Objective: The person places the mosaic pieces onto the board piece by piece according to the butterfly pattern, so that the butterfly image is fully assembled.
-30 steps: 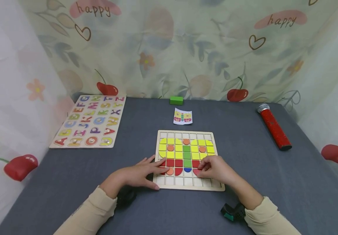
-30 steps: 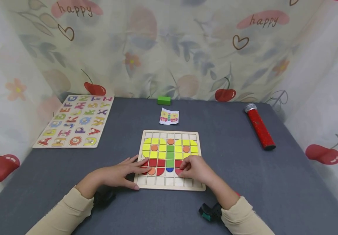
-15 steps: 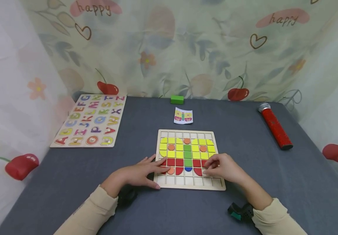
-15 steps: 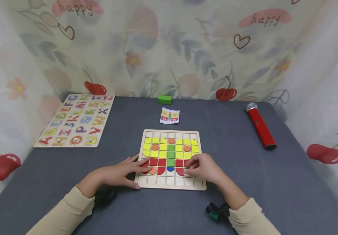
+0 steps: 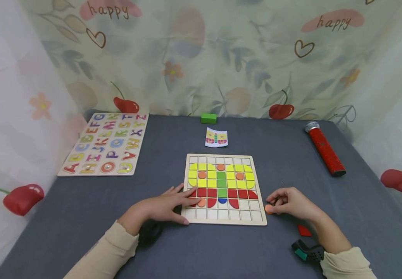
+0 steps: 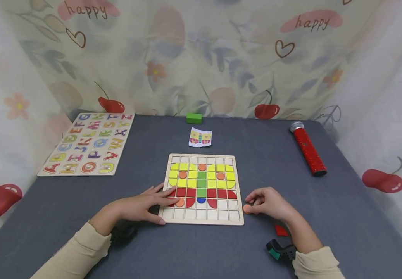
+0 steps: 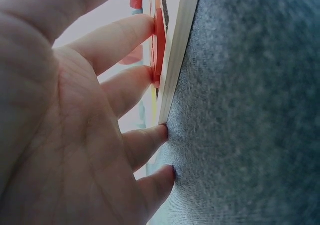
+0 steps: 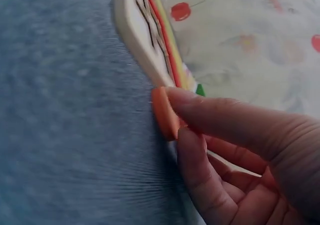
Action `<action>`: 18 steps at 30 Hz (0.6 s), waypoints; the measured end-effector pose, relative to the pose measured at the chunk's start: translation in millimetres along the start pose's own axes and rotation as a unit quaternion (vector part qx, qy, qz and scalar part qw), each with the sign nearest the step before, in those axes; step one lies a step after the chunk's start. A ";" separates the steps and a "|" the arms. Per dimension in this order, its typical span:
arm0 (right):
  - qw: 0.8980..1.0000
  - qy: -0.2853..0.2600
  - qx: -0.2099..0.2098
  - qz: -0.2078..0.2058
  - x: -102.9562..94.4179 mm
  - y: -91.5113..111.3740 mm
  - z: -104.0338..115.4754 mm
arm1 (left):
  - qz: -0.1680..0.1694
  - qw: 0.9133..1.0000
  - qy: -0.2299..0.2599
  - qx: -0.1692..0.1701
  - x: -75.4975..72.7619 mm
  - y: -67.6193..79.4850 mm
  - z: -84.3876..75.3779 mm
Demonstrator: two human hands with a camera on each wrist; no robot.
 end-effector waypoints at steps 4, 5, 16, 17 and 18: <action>1.000 0.000 -0.012 0.020 4.6 -0.9 -4.3 | -0.001 1.000 -0.001 0.000 0.9 -0.4 1.4; 1.000 0.001 -0.014 0.023 5.0 -1.0 -4.3 | -0.002 1.000 -0.002 0.000 1.0 -0.5 1.6; 0.996 -0.077 -0.003 0.035 8.1 -9.3 14.0 | 0.000 1.000 -0.002 -0.008 0.4 -0.5 1.6; 0.996 -0.079 -0.001 0.036 9.6 -11.9 17.8 | 0.000 1.000 -0.002 -0.008 0.4 -0.4 1.5; 0.996 -0.083 -0.001 0.037 11.4 -14.6 21.7 | 0.000 1.000 -0.001 -0.008 0.4 -0.4 1.4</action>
Point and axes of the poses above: each hand's wrist, its own y-axis away from the middle knuckle, its own x-axis out of the palm, z = x × y, the point moved 8 cm from there along -y, towards the middle knuckle, and after that the axes turned 1 degree about -z, right-handed, at the moved point
